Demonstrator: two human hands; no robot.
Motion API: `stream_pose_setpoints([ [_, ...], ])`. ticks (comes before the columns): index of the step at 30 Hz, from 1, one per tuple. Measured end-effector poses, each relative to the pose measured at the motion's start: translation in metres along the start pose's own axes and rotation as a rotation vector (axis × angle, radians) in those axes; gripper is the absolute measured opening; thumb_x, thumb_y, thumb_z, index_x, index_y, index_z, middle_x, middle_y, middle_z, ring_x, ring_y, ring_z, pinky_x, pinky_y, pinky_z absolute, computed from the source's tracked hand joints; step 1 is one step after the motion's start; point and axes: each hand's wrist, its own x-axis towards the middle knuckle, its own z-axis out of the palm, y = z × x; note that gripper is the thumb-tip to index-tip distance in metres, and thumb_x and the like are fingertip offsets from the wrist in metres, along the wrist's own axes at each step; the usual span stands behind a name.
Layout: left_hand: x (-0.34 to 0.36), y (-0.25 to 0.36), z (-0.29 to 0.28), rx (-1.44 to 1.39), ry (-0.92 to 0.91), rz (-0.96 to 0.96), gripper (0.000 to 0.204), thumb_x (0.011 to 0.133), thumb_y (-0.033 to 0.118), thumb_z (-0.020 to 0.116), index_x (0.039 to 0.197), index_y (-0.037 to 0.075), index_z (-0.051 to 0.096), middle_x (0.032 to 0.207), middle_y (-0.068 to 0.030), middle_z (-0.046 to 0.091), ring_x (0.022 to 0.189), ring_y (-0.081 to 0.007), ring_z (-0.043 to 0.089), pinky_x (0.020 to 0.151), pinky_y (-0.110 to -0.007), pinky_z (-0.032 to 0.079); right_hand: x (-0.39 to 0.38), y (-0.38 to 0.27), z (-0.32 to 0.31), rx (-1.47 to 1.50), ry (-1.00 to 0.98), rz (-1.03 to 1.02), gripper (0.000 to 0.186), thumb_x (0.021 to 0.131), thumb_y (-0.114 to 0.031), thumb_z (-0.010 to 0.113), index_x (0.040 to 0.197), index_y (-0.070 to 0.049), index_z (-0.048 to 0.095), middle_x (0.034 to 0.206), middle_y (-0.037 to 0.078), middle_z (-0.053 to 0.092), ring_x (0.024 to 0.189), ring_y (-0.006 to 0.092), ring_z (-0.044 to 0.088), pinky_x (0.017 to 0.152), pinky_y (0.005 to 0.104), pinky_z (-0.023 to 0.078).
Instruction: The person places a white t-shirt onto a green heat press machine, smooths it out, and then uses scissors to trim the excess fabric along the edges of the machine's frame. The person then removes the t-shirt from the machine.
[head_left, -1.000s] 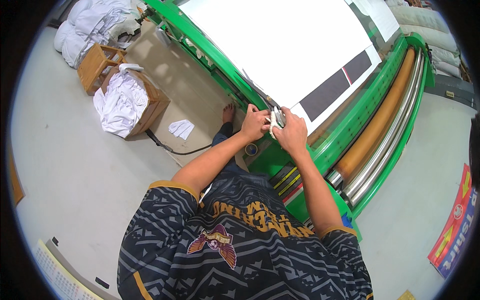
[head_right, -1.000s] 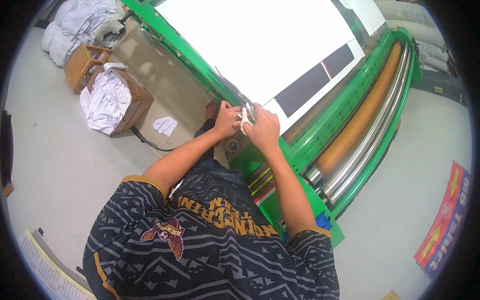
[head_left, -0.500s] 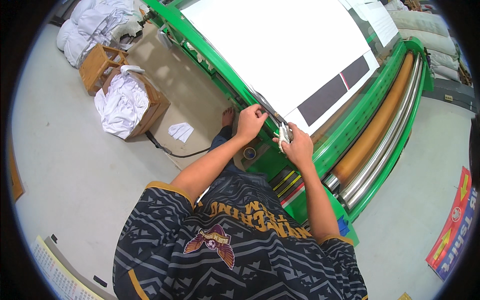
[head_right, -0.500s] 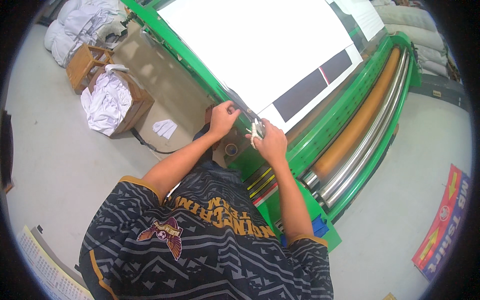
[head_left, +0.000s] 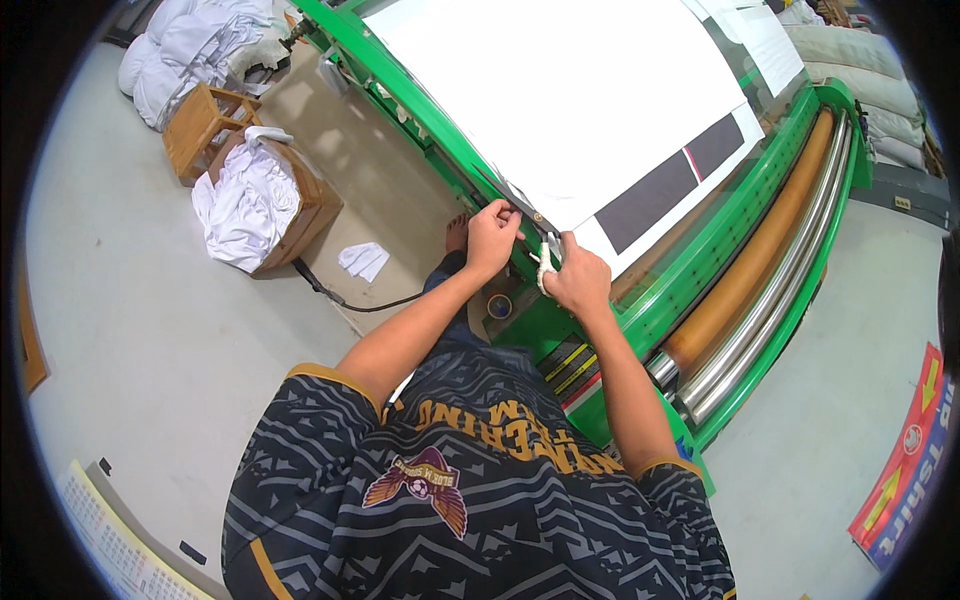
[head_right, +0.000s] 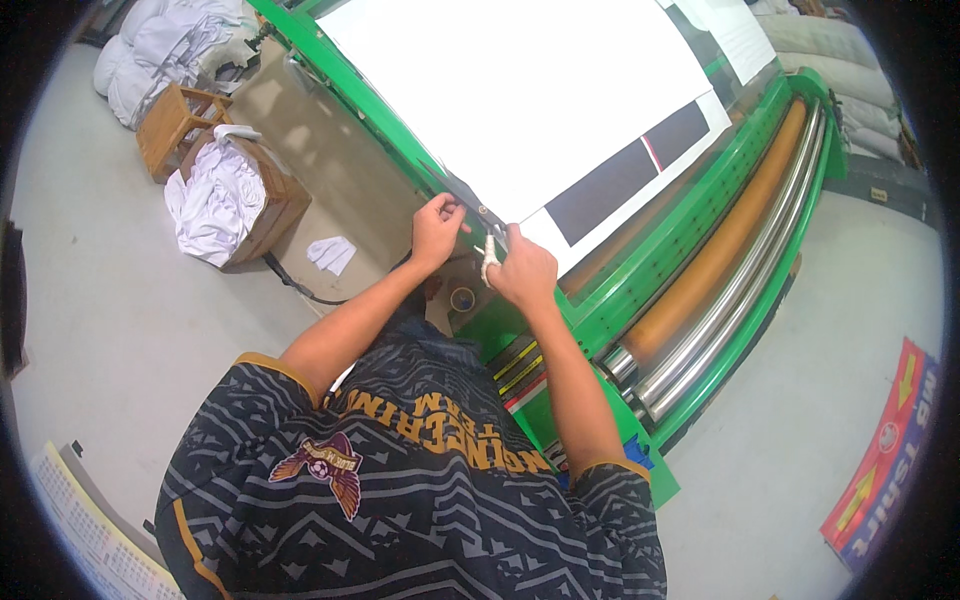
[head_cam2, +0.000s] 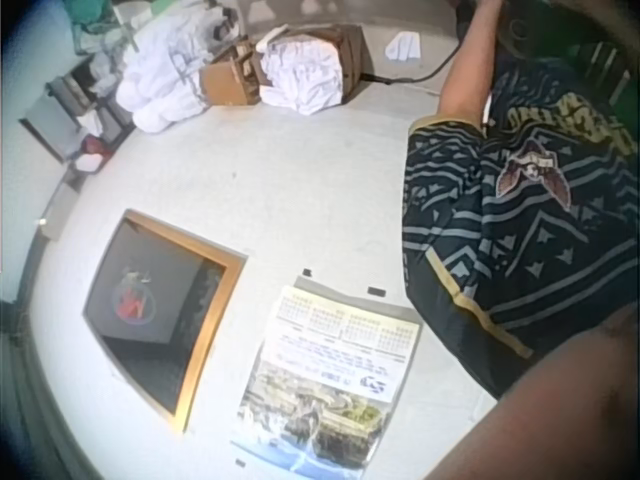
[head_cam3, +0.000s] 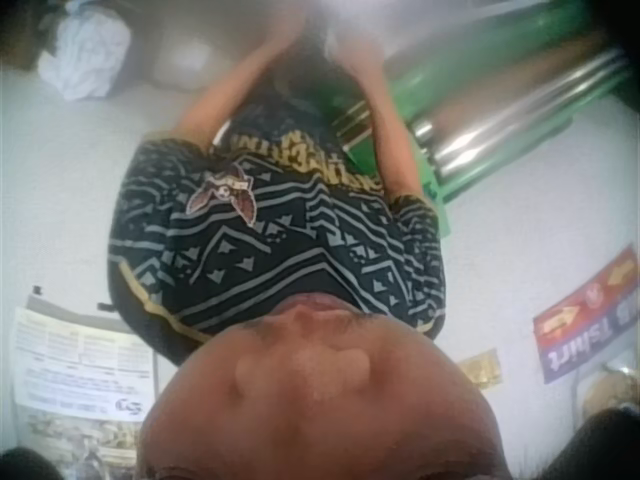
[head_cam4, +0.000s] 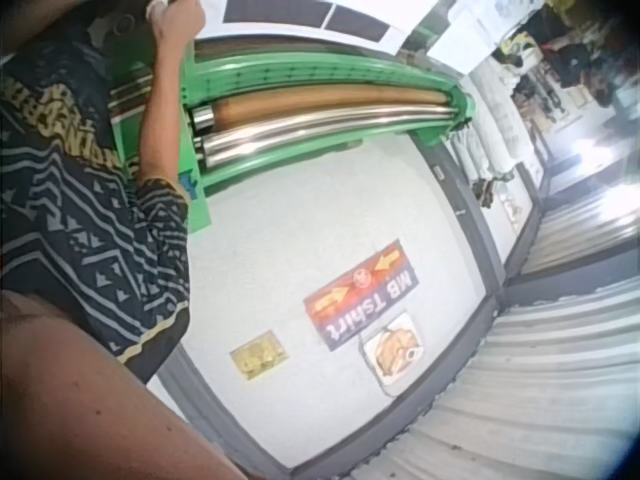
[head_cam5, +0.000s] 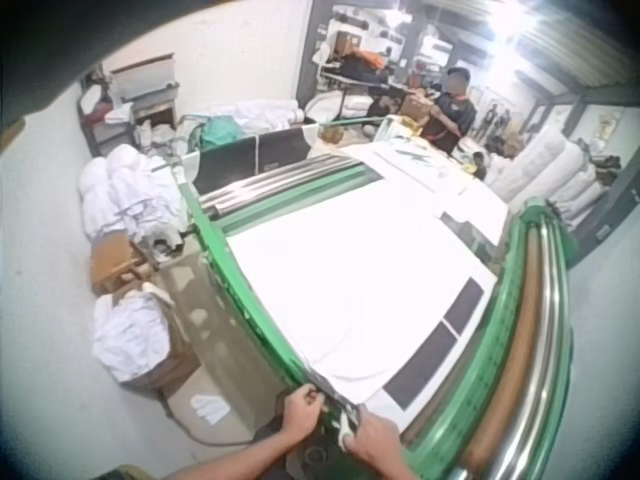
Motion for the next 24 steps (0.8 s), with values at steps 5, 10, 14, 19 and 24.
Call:
stream_pose_setpoints([
  [5,0.004,0.004,-0.004,0.001,-0.038,0.013,0.024,0.101,0.007,0.074,0.114,-0.012,0.073,0.086,-0.0116,0.079,0.074,-0.0190,0.082,0.062,-0.029,0.057,0.005,0.004,0.001,0.065,0.085,-0.056,0.060,0.077,-0.030,0.075,0.133,-0.010,0.070,0.080,0.022,0.075,0.079,0.0451,0.076,0.072,0.0564,0.058],
  [10,0.021,0.011,-0.005,-0.063,-0.101,-0.037,0.025,0.098,0.004,0.073,0.118,-0.011,0.075,0.088,-0.0134,0.080,0.074,-0.0227,0.083,0.061,-0.030,0.058,-0.001,0.009,-0.009,0.128,0.086,-0.030,0.060,0.079,-0.034,0.078,0.135,-0.013,0.071,0.085,0.022,0.077,0.081,0.0440,0.076,0.074,0.0552,0.058],
  [14,0.034,0.017,-0.001,-0.112,-0.129,-0.057,0.025,0.097,0.002,0.071,0.118,-0.012,0.075,0.084,-0.0120,0.078,0.068,-0.0230,0.081,0.057,-0.031,0.058,-0.003,0.014,-0.014,0.128,0.085,-0.031,0.059,0.079,-0.034,0.078,0.134,-0.012,0.071,0.085,0.022,0.077,0.082,0.0445,0.076,0.075,0.0553,0.058],
  [19,0.033,0.030,0.003,0.014,0.057,0.013,0.016,0.097,-0.001,0.065,0.104,-0.012,0.073,0.076,-0.0094,0.071,0.061,-0.0234,0.077,0.056,-0.033,0.059,-0.003,0.009,-0.027,0.113,0.102,-0.026,0.056,0.078,-0.032,0.075,0.130,-0.011,0.072,0.084,0.022,0.077,0.081,0.0450,0.076,0.075,0.0555,0.058],
  [24,0.040,0.023,-0.002,-0.044,-0.049,-0.038,0.014,0.096,-0.001,0.063,0.095,-0.011,0.073,0.076,-0.0121,0.074,0.060,-0.0237,0.077,0.056,-0.035,0.060,-0.002,0.012,-0.026,0.118,0.044,-0.022,0.059,0.081,-0.034,0.077,0.137,-0.014,0.071,0.086,0.021,0.077,0.085,0.0453,0.076,0.079,0.0555,0.059],
])
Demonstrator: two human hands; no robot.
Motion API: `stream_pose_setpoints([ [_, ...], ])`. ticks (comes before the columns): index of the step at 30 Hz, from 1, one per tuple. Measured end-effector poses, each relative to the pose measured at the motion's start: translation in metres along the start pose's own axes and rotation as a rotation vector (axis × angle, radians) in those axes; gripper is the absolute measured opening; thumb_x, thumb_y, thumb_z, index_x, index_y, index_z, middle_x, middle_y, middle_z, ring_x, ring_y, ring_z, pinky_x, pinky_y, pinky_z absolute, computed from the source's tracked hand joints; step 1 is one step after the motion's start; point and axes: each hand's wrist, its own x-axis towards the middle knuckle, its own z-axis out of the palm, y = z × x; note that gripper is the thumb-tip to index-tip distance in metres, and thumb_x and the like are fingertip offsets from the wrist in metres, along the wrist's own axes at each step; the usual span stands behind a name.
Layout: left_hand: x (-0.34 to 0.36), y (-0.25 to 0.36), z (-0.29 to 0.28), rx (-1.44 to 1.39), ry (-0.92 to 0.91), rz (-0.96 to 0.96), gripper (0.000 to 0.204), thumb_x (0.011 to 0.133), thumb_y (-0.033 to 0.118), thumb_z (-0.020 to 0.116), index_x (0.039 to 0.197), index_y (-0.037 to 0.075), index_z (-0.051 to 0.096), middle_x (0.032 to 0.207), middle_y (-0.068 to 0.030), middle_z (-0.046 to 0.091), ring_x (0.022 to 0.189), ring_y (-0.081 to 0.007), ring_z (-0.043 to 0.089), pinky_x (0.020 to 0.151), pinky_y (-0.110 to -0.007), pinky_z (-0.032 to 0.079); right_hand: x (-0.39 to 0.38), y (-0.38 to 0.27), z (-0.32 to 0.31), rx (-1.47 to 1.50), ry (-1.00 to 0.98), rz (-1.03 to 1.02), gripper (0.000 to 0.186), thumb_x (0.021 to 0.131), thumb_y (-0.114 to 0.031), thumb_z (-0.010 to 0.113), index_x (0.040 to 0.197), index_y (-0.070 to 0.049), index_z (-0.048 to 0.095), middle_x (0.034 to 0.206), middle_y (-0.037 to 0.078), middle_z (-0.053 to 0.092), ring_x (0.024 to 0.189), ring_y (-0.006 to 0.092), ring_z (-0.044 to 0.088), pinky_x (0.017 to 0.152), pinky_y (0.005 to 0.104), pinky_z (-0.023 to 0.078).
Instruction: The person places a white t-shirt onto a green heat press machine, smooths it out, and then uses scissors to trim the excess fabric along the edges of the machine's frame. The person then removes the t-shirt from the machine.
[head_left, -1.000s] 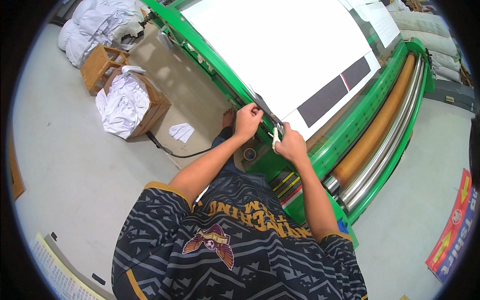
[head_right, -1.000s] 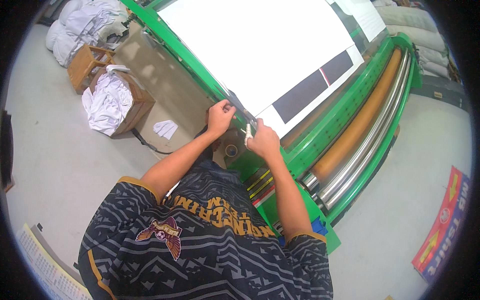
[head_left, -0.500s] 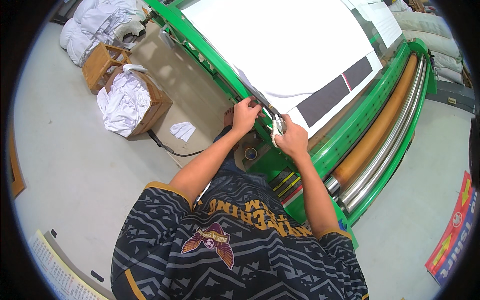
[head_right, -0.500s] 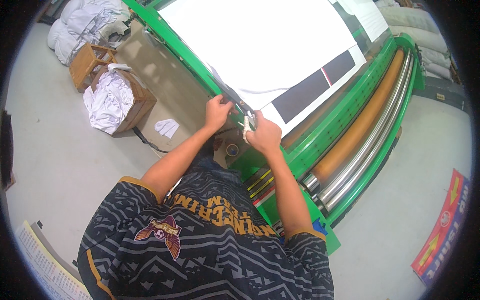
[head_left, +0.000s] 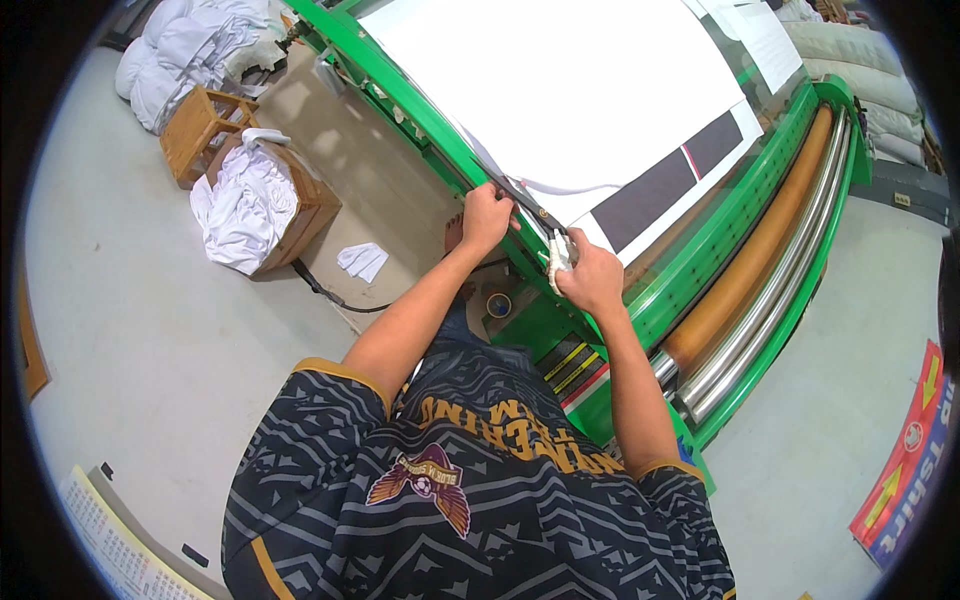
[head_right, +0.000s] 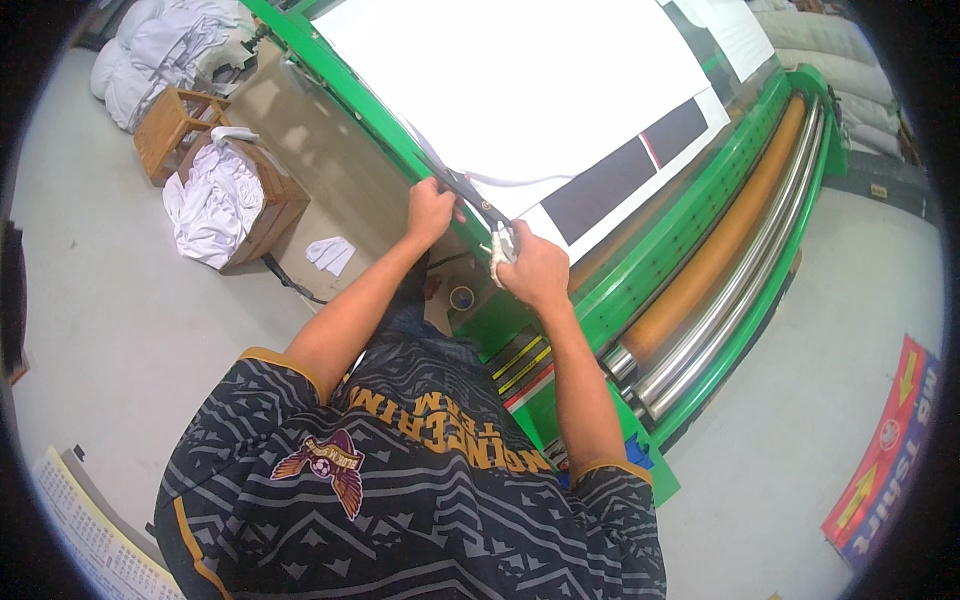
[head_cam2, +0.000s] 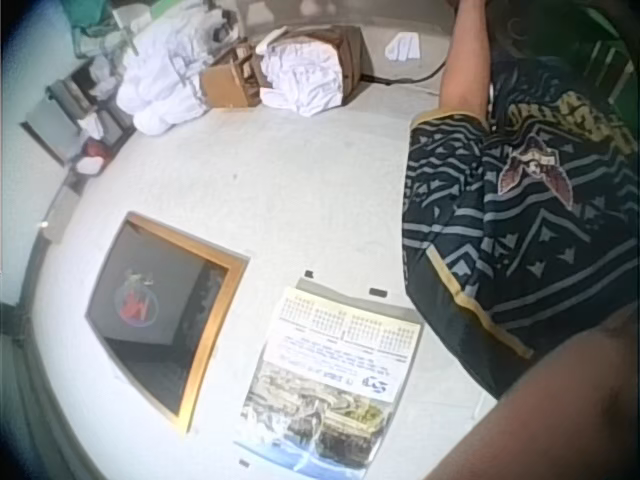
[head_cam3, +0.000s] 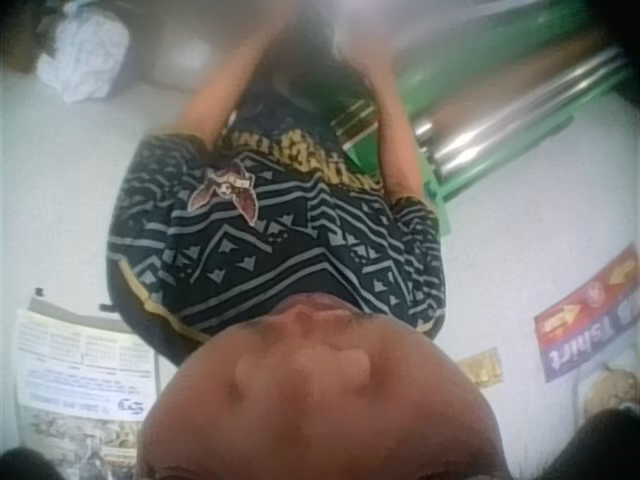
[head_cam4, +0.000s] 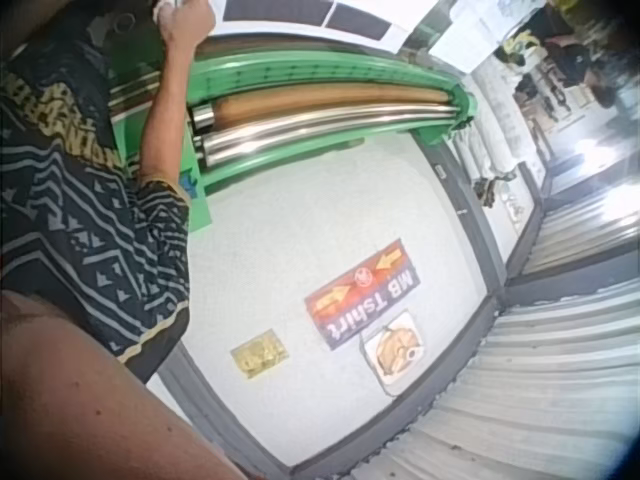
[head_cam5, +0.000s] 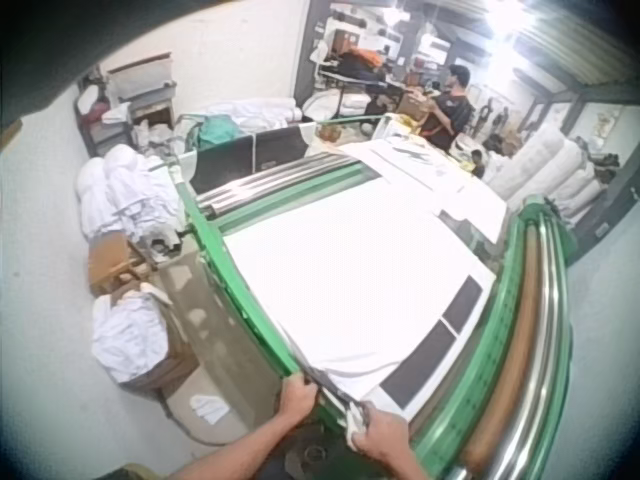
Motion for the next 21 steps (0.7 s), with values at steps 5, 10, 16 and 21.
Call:
stream_pose_setpoints([
  [5,0.000,-0.010,0.001,0.026,-0.030,0.034,0.019,0.098,0.005,0.064,0.092,-0.009,0.076,0.075,-0.0139,0.077,0.060,-0.0231,0.077,0.057,-0.037,0.059,0.001,-0.004,0.000,-0.012,-0.002,0.011,0.059,0.082,-0.036,0.077,0.136,-0.012,0.071,0.087,0.022,0.078,0.087,0.0455,0.077,0.078,0.0558,0.059],
  [10,-0.009,-0.014,0.001,0.076,-0.095,0.066,0.023,0.102,0.012,0.066,0.095,-0.006,0.079,0.077,-0.0111,0.077,0.063,-0.0182,0.077,0.054,-0.031,0.052,0.009,-0.010,-0.002,-0.056,-0.021,0.003,0.059,0.085,-0.039,0.079,0.135,-0.011,0.072,0.091,0.025,0.079,0.088,0.0463,0.077,0.079,0.0569,0.059],
  [16,-0.013,-0.009,0.005,0.078,-0.090,0.089,0.025,0.102,0.010,0.065,0.087,-0.008,0.075,0.073,-0.0126,0.075,0.061,-0.0210,0.077,0.056,-0.035,0.055,0.022,-0.006,0.012,-0.138,-0.001,-0.047,0.049,0.082,-0.034,0.076,0.123,-0.008,0.072,0.079,0.022,0.076,0.078,0.0438,0.077,0.071,0.0556,0.059],
  [21,-0.010,-0.015,0.001,0.084,-0.096,0.111,0.026,0.102,0.010,0.065,0.085,-0.008,0.073,0.072,-0.0127,0.075,0.060,-0.0202,0.076,0.056,-0.035,0.055,0.027,-0.028,0.004,-0.118,0.012,-0.044,0.044,0.083,-0.033,0.076,0.119,-0.007,0.071,0.079,0.022,0.076,0.076,0.0436,0.077,0.068,0.0558,0.058],
])
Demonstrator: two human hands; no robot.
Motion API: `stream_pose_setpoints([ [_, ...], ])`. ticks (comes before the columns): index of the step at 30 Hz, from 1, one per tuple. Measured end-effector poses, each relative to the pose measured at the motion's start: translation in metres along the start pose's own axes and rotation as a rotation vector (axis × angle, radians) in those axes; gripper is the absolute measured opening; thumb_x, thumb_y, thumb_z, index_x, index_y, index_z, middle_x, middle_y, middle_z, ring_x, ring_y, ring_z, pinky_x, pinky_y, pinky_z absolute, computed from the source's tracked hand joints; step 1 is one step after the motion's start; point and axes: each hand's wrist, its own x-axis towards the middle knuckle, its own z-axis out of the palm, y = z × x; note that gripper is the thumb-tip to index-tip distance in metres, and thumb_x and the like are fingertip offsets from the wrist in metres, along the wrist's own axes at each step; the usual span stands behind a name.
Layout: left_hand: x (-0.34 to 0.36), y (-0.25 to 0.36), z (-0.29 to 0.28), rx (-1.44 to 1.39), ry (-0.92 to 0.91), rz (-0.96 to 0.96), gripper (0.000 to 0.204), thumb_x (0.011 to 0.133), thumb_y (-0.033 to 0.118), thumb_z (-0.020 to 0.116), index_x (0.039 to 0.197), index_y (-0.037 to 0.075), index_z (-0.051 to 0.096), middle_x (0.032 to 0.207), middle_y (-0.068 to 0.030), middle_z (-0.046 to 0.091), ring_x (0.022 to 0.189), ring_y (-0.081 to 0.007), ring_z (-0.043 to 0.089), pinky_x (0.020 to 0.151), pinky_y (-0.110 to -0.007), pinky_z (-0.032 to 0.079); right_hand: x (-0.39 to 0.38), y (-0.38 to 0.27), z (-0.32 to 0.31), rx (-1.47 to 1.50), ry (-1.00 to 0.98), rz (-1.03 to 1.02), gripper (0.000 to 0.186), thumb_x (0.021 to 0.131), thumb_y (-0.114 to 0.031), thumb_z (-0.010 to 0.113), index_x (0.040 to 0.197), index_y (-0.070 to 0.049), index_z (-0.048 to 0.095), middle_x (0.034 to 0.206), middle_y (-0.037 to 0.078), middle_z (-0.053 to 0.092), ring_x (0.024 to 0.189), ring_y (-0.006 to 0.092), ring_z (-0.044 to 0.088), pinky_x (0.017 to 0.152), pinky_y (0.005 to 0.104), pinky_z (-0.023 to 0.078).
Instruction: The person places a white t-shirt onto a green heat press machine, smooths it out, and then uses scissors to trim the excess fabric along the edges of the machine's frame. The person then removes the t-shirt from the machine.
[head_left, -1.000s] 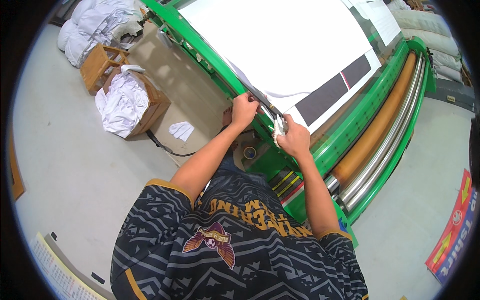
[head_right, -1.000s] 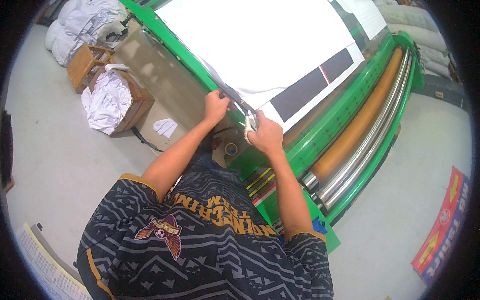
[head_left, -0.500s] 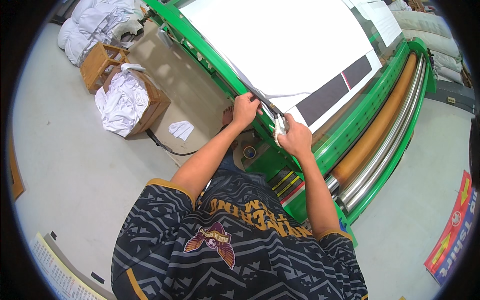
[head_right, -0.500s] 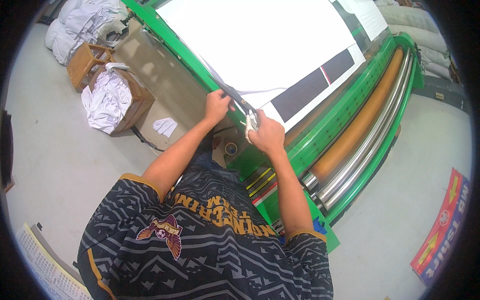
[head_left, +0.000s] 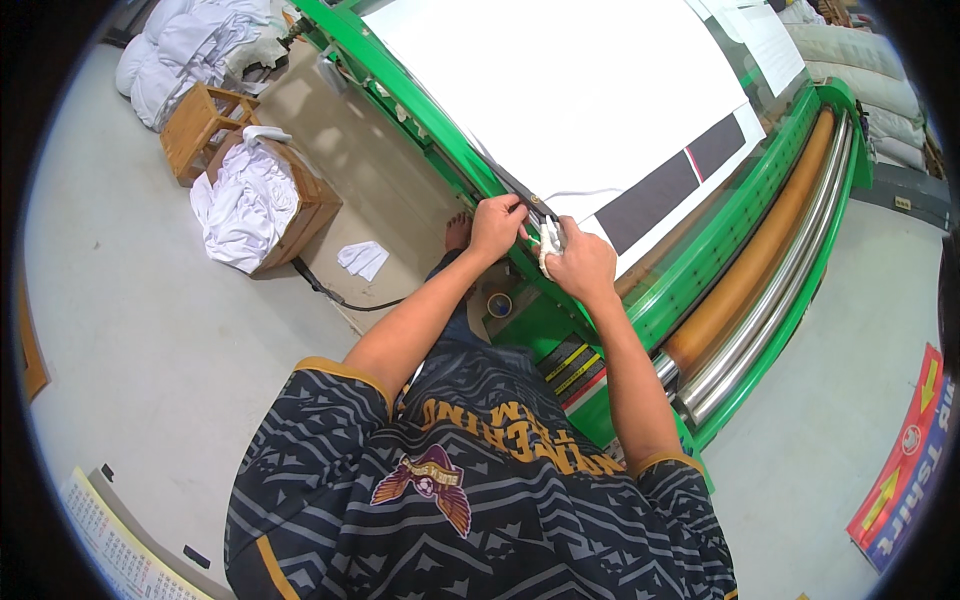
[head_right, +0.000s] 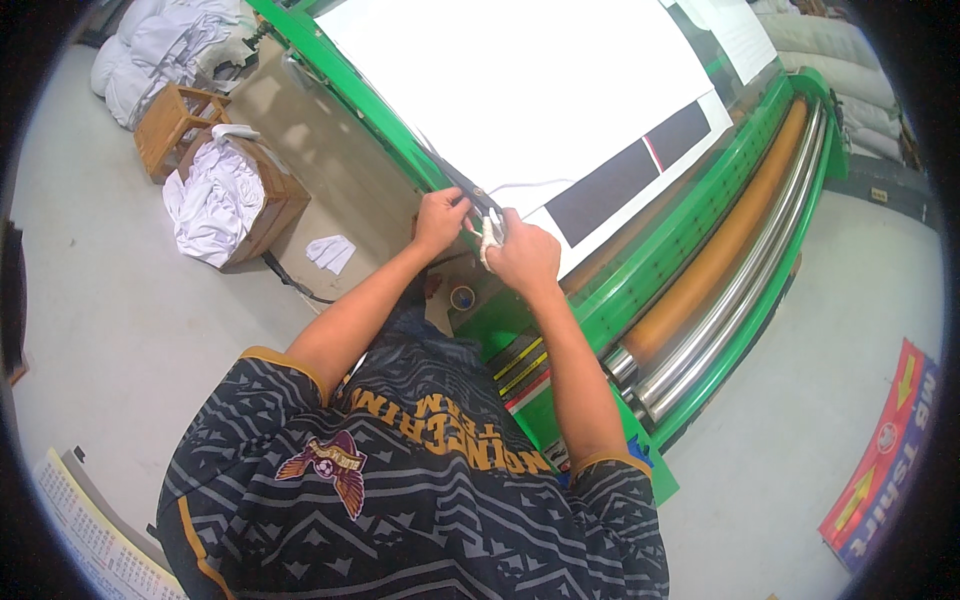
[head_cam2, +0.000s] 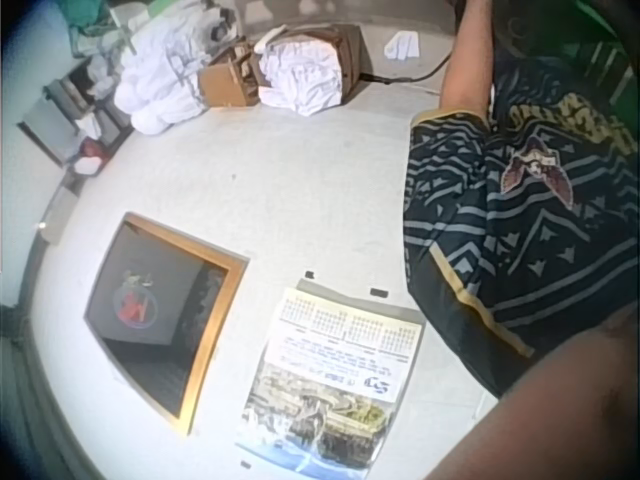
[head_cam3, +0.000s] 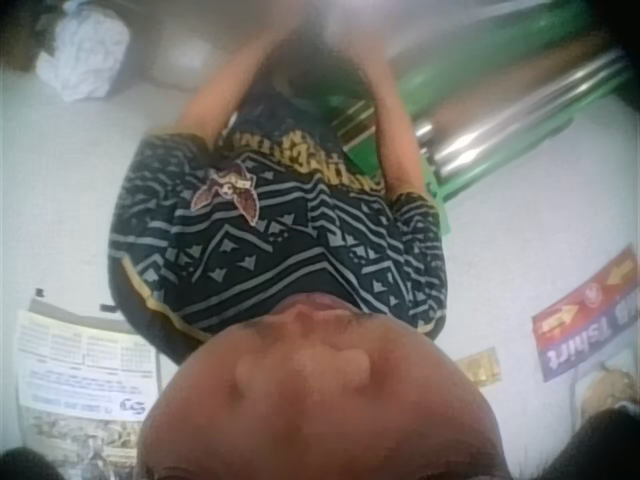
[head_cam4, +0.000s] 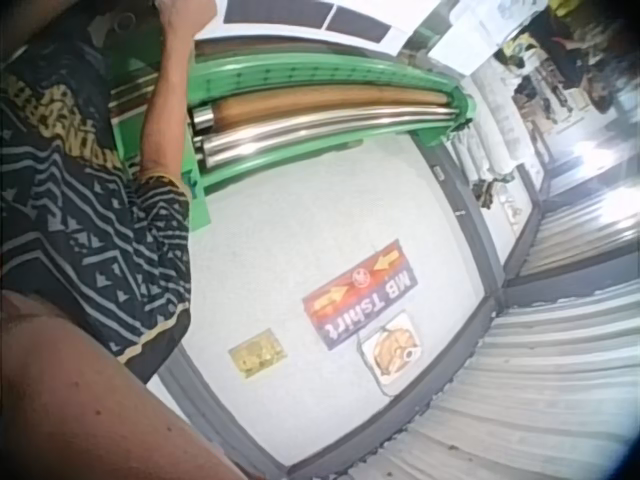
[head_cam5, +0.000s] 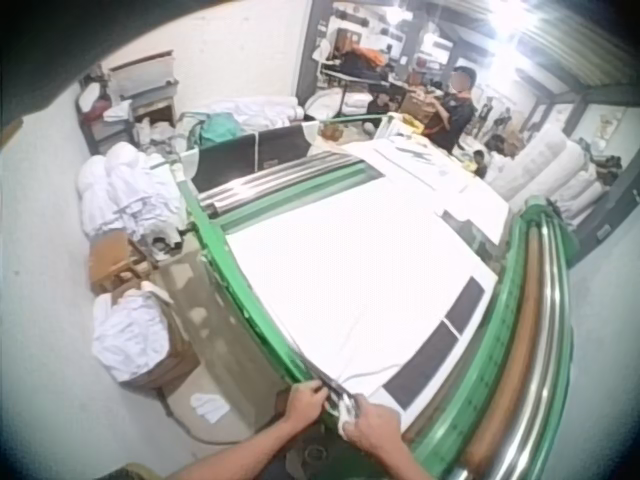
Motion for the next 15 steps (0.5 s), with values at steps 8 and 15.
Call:
stream_pose_setpoints([
  [8,0.009,-0.012,-0.004,-0.067,-0.029,0.008,0.023,0.100,0.007,0.067,0.084,-0.009,0.072,0.071,-0.0157,0.073,0.057,-0.0228,0.076,0.054,-0.037,0.055,0.024,-0.004,0.011,-0.049,-0.012,-0.017,0.042,0.083,-0.033,0.076,0.116,-0.007,0.070,0.080,0.022,0.076,0.078,0.0446,0.077,0.070,0.0568,0.059],
  [15,0.009,-0.007,-0.010,0.217,-0.067,0.192,0.015,0.097,0.008,0.071,0.090,-0.005,0.075,0.080,-0.0180,0.072,0.064,-0.0299,0.076,0.055,-0.041,0.056,0.028,-0.018,0.004,-0.048,-0.008,-0.005,0.042,0.089,-0.037,0.074,0.117,-0.007,0.070,0.079,0.022,0.076,0.078,0.0445,0.077,0.070,0.0576,0.058],
])
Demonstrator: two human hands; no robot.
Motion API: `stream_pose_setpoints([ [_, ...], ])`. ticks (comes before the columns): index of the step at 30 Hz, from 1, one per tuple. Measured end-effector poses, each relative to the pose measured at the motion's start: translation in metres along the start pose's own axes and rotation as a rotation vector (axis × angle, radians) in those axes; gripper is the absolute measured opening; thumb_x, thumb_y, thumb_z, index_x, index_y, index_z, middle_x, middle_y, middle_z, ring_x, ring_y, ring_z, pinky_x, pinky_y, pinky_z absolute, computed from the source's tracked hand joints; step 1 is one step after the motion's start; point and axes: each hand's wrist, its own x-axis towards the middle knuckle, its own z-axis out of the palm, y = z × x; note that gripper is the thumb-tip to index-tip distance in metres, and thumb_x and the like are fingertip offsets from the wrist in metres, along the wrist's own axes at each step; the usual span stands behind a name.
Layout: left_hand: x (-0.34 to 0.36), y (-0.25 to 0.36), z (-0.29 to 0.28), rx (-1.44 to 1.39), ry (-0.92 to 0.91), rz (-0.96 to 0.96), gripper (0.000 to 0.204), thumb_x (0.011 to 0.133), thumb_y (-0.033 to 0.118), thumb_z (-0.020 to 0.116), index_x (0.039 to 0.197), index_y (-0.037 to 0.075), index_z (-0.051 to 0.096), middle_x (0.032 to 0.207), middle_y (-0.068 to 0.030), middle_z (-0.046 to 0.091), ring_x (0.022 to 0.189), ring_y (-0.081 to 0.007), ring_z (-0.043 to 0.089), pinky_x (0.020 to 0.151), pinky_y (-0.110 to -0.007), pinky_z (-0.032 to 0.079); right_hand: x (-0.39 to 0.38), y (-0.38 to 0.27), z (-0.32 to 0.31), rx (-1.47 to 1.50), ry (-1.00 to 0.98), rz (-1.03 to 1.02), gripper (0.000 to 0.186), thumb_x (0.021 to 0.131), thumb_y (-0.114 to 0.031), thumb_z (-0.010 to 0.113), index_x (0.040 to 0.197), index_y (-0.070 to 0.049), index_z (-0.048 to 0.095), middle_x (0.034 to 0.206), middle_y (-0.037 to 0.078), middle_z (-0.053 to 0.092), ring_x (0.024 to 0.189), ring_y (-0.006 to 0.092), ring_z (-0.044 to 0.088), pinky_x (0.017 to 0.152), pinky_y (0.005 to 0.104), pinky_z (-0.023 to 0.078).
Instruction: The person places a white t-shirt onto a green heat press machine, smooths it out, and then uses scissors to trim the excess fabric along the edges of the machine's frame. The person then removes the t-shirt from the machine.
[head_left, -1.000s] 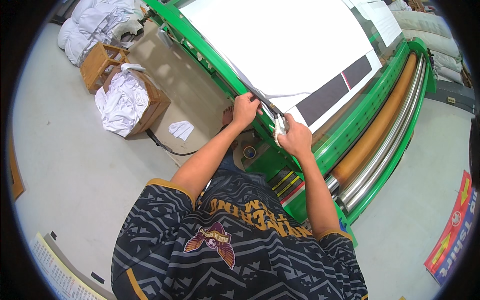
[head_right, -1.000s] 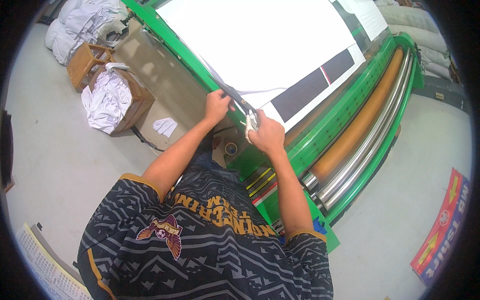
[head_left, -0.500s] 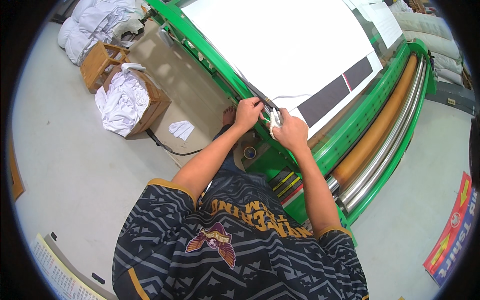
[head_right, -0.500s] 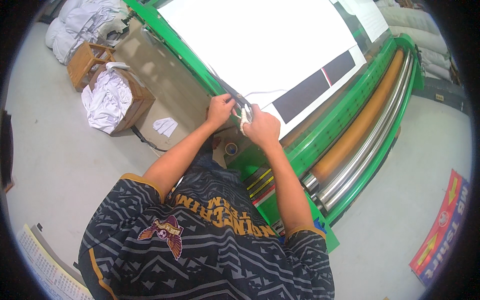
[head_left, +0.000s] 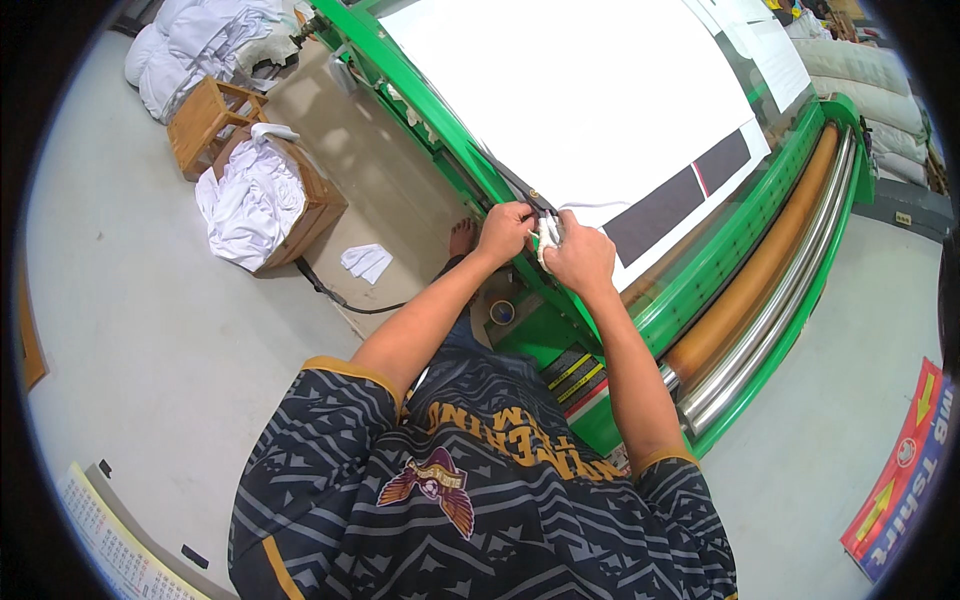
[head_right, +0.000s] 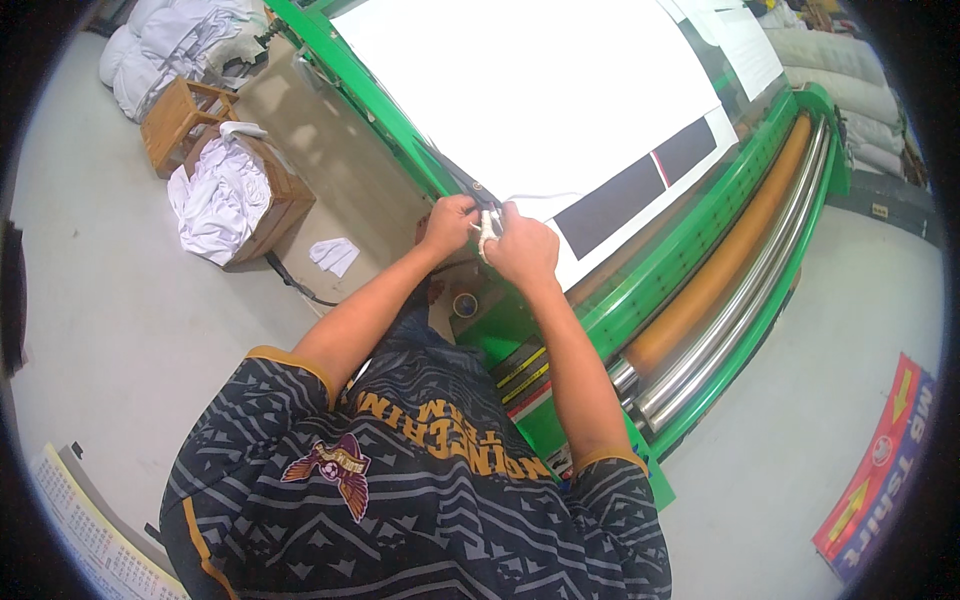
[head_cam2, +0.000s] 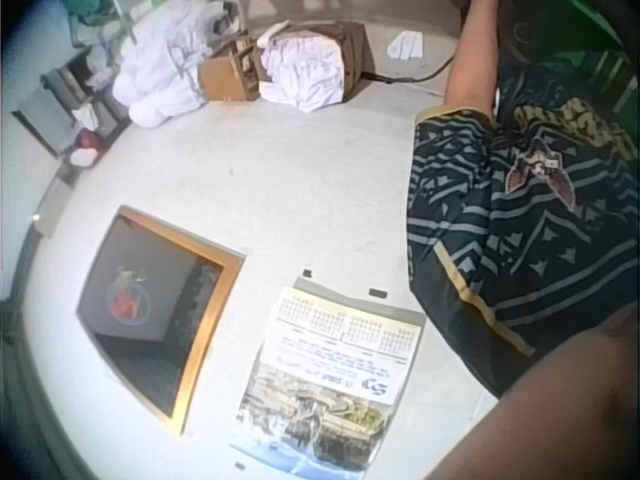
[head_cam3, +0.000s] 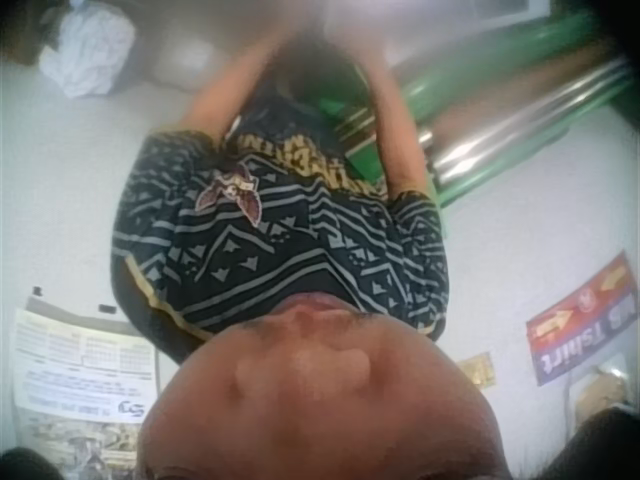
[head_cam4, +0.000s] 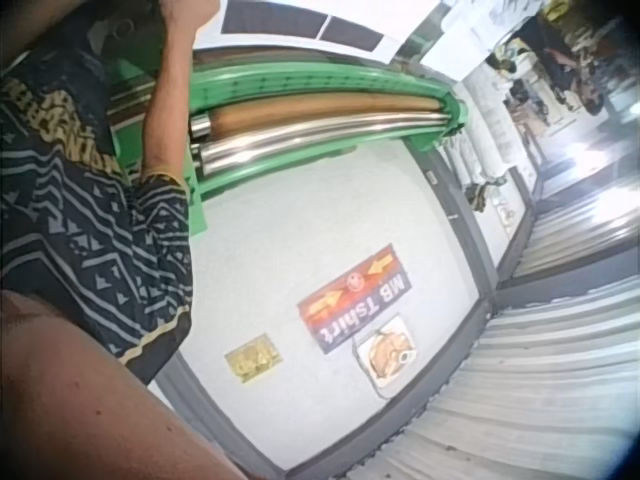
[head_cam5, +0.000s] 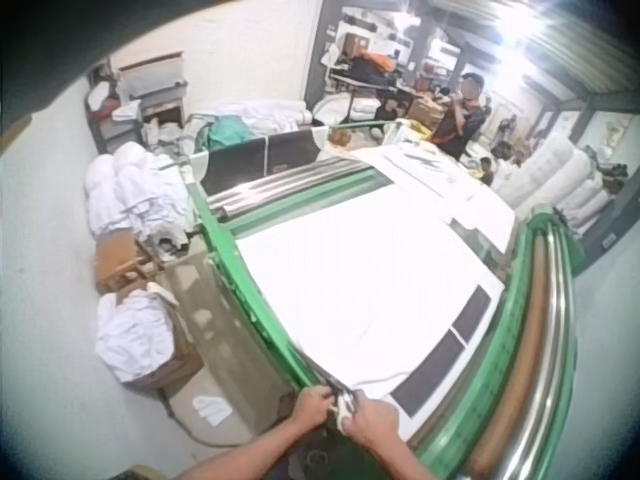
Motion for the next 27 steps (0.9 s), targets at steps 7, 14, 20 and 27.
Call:
stream_pose_setpoints([
  [7,0.005,-0.033,0.002,0.180,0.019,0.114,0.013,0.091,0.013,0.077,0.093,0.001,0.078,0.088,-0.0245,0.072,0.080,-0.0450,0.072,0.069,-0.050,0.055,0.018,-0.012,0.013,0.038,0.021,-0.003,0.044,0.090,-0.043,0.075,0.111,-0.005,0.069,0.076,0.025,0.074,0.074,0.0472,0.075,0.067,0.0599,0.056],
  [14,0.000,-0.014,-0.004,-0.061,0.001,0.077,0.015,0.090,0.016,0.077,0.090,0.001,0.076,0.086,-0.0243,0.071,0.078,-0.0450,0.068,0.069,-0.048,0.052,0.024,-0.031,0.000,0.077,0.015,0.047,0.042,0.090,-0.042,0.074,0.110,-0.005,0.069,0.076,0.024,0.074,0.076,0.0474,0.075,0.070,0.0595,0.057],
  [20,0.005,-0.027,-0.002,-0.046,-0.046,0.077,0.013,0.089,0.013,0.077,0.090,0.001,0.074,0.087,-0.0246,0.071,0.080,-0.0455,0.068,0.069,-0.048,0.052,0.031,-0.023,0.013,0.009,0.019,0.002,0.038,0.083,-0.030,0.072,0.112,-0.006,0.070,0.076,0.024,0.074,0.074,0.0481,0.074,0.070,0.0601,0.057],
  [27,0.004,-0.019,-0.005,-0.445,-0.111,-0.101,0.008,0.094,0.007,0.072,0.097,0.000,0.074,0.089,-0.0107,0.076,0.077,-0.0205,0.064,0.072,-0.040,0.053,0.034,-0.040,-0.005,0.093,0.007,0.036,0.040,0.091,-0.040,0.073,0.112,-0.005,0.072,0.076,0.024,0.074,0.075,0.0474,0.075,0.070,0.0597,0.057],
])
